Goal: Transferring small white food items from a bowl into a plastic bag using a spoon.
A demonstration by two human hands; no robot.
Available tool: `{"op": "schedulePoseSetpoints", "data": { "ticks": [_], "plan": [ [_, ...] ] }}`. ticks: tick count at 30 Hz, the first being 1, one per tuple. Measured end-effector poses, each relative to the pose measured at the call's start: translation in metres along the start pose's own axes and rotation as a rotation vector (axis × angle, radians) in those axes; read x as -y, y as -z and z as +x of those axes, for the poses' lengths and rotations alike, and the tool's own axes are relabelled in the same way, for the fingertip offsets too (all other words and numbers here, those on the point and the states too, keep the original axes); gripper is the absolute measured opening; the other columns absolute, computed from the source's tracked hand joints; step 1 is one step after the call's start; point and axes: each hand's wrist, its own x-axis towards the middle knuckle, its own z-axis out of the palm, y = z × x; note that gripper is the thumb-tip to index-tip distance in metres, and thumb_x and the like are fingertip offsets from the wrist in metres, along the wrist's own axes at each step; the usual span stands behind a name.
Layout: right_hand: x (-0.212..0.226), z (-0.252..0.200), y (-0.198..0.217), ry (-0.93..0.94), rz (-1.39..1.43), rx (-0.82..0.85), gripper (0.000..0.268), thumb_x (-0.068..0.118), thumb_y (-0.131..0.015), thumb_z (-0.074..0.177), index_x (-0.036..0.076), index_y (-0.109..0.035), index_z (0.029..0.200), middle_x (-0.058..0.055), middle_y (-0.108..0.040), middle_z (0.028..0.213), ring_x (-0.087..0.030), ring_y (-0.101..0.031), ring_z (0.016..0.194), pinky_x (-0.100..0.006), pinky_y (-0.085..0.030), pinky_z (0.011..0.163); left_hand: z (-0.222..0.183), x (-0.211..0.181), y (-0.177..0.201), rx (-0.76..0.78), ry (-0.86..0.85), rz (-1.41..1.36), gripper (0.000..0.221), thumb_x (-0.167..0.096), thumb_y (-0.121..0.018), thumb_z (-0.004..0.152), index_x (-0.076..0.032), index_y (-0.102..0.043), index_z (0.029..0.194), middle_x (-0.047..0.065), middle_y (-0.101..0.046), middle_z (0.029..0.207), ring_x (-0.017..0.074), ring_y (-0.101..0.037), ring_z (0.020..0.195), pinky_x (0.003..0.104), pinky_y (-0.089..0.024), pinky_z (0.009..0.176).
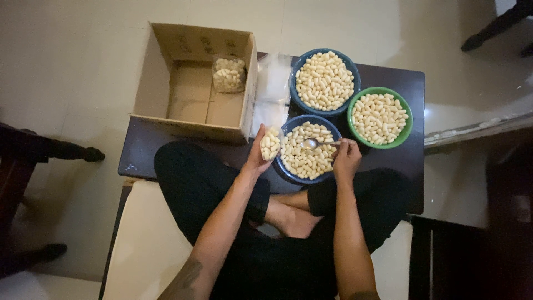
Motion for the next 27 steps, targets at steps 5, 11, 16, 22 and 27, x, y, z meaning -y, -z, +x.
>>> {"op": "schedulePoseSetpoints", "data": {
  "ticks": [5, 11, 16, 22, 27],
  "plan": [
    [-0.011, 0.002, -0.003, -0.023, 0.047, -0.005, 0.020, 0.018, -0.059, 0.112, 0.006, -0.074, 0.107, -0.014, -0.073, 0.079, -0.019, -0.069, 0.065, -0.033, -0.051, 0.063, -0.056, -0.022, -0.065, 0.030, -0.015, 0.004, 0.054, -0.070, -0.073, 0.092, -0.015, -0.072, 0.092, 0.002, -0.068, 0.067, 0.0090, -0.066, 0.054, 0.016, -0.048, 0.041],
    [-0.024, 0.009, 0.001, 0.033, 0.056, -0.054, 0.022, 0.019, -0.058, 0.114, 0.005, -0.074, 0.107, -0.014, -0.070, 0.076, -0.020, -0.068, 0.065, -0.034, -0.051, 0.063, -0.025, -0.012, -0.027, 0.056, -0.035, -0.077, 0.052, -0.066, -0.070, 0.096, -0.020, -0.060, 0.074, -0.004, -0.061, 0.057, 0.0004, -0.057, 0.045, 0.012, -0.040, 0.033],
    [-0.002, 0.003, -0.002, 0.068, 0.028, -0.064, 0.027, 0.024, -0.055, 0.117, 0.006, -0.072, 0.107, -0.013, -0.069, 0.079, -0.018, -0.065, 0.063, -0.034, -0.051, 0.063, 0.012, 0.007, 0.020, -0.034, -0.042, -0.109, 0.051, -0.067, -0.073, 0.092, -0.019, -0.065, 0.076, 0.007, -0.069, 0.063, 0.0126, -0.067, 0.054, 0.020, -0.044, 0.035],
    [0.000, 0.004, -0.024, 0.118, -0.022, 0.163, 0.025, 0.025, -0.057, 0.117, 0.007, -0.074, 0.112, -0.013, -0.068, 0.072, -0.022, -0.064, 0.061, -0.037, -0.050, 0.065, 0.044, 0.012, 0.044, -0.070, -0.034, -0.005, 0.056, -0.072, -0.074, 0.088, -0.016, -0.073, 0.087, 0.014, -0.078, 0.079, 0.0236, -0.074, 0.061, 0.028, -0.050, 0.036],
    [-0.007, 0.003, -0.031, 0.046, 0.005, 0.341, 0.018, 0.017, -0.064, 0.112, 0.006, -0.077, 0.106, -0.015, -0.075, 0.084, -0.021, -0.065, 0.056, -0.032, -0.049, 0.055, -0.004, -0.003, -0.020, -0.057, -0.023, 0.015, 0.061, -0.076, -0.070, 0.089, -0.016, -0.076, 0.096, 0.009, -0.080, 0.088, 0.0198, -0.074, 0.068, 0.026, -0.054, 0.045]
  ]
}}
